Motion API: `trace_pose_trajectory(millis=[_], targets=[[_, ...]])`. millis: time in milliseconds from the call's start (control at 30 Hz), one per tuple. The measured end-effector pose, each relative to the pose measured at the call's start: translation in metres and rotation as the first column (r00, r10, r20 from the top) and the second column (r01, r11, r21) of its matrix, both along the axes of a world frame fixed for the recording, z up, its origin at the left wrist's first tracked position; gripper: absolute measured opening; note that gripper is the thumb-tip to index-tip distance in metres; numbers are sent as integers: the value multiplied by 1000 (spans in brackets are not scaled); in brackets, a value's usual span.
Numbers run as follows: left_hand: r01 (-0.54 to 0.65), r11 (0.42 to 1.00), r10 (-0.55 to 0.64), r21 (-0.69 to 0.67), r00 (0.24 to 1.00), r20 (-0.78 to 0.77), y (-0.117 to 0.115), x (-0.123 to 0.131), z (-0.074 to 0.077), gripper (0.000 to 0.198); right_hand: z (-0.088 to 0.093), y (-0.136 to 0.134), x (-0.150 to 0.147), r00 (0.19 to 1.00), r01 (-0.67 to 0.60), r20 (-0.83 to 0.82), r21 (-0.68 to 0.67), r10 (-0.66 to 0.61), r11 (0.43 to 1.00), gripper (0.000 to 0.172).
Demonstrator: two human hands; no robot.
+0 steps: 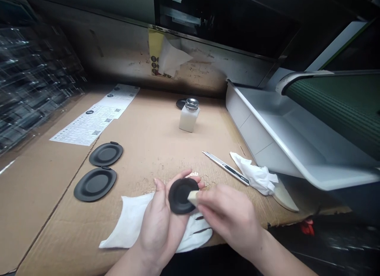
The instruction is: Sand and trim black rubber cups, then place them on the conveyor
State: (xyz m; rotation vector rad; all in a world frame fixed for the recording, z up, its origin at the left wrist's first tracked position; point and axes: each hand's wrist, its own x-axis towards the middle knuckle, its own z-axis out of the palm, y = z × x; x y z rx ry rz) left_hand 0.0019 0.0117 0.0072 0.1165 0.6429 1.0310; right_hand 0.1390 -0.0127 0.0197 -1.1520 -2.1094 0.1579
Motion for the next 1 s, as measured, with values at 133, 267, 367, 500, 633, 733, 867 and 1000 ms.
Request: trace_pose_trajectory(millis=[133,267,367,500,633,733,867,1000], targets=[[5,1000,-6,27,1000,28,0,0,-2,51,-6,7,-14,984,118,-130,-47,-123,992,17],[-7,1000,7,26,1000,-5,-2,-1,-2,50,-15,3,-32,980,127,-144,-66,-135,990,15],[9,999,-9,42,1000,-11,-3,-1,0,50,-15,2,-32,989,70,-121,-100,-82,993,14],[0,999,0,44,1000,-12,-3,-2,0,49,-12,3,-30,985,115,-119,-56,-121,992,14],[22,999,-21,35,1000,-22,-4,-3,-1,52,-12,-3,-34,996,80,-40,11,-80,997,17],[28,998,-27,56,999,-20,-4,-2,-4,56,-10,4,-34,994,56,86,127,-67,990,20],[2,996,-2,87,1000,1,-4,-2,-5,48,-7,22,-34,987,90,115,183,-112,979,19],[24,999,-24,29,1000,0,-3,-2,-1,55,-9,10,-37,995,16,96,88,-25,996,20]])
